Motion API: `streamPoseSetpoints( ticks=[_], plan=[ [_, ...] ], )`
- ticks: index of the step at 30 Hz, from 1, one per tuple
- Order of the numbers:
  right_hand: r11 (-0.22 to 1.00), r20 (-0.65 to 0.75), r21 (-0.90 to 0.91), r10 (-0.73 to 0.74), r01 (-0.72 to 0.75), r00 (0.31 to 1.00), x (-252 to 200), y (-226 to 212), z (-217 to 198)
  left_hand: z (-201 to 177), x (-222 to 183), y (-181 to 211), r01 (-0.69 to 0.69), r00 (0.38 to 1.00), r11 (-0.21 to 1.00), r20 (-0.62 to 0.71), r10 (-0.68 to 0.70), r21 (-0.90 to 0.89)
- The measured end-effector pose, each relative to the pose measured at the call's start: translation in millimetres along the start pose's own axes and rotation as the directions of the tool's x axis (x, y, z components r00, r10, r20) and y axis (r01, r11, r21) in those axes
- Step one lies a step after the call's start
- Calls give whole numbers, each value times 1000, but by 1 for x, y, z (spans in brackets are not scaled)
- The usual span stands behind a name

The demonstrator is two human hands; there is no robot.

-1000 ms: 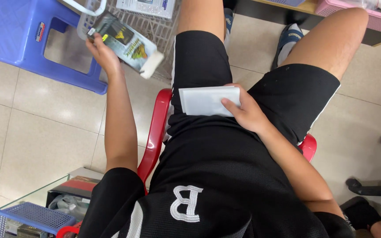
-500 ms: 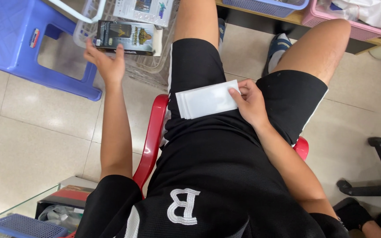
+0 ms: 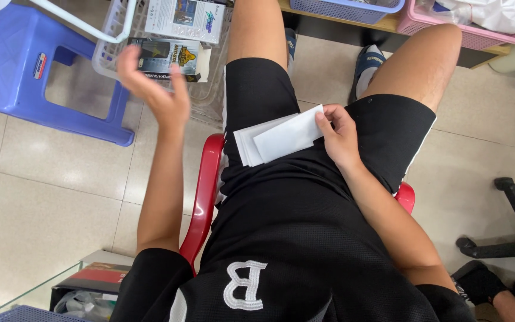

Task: Inspect and organize mobile phone screen protectors and their packaging.

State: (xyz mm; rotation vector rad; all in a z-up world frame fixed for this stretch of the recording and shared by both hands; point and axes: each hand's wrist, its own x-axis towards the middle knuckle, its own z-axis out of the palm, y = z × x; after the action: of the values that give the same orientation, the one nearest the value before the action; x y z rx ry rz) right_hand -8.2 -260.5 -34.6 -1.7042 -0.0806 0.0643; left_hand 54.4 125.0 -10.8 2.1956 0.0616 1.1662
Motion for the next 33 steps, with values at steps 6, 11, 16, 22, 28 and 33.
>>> streamPoseSetpoints(
  ticks=[6, 11, 16, 22, 28, 33],
  plan=[
    [999, 101, -29, -33, 36, 994, -2, 3, 2, 2, -2, 126, -118, 802, 915, 507, 317, -385],
    [988, 199, 56, 130, -144, 971, -7, -6, 6, 6, -29, 146, -46, 588, 942, 753, 296, -334],
    [984, 257, 119, 97, -131, 962, -8, -7, 8, 0, -34, 154, -192, 579, 933, 733, 358, -304],
    [989, 307, 101, 72, -107, 949, -11, -11, 19, 6, -48, 152, -248, 532, 913, 742, 408, -324],
    [996, 245, 62, 42, -59, 969, -11, -15, 14, 6, -52, 163, -177, 590, 907, 696, 409, -383],
    [992, 169, 124, -28, 7, 985, -13, -4, 9, 1, -50, 166, -237, 554, 916, 730, 401, -323]
  ],
)
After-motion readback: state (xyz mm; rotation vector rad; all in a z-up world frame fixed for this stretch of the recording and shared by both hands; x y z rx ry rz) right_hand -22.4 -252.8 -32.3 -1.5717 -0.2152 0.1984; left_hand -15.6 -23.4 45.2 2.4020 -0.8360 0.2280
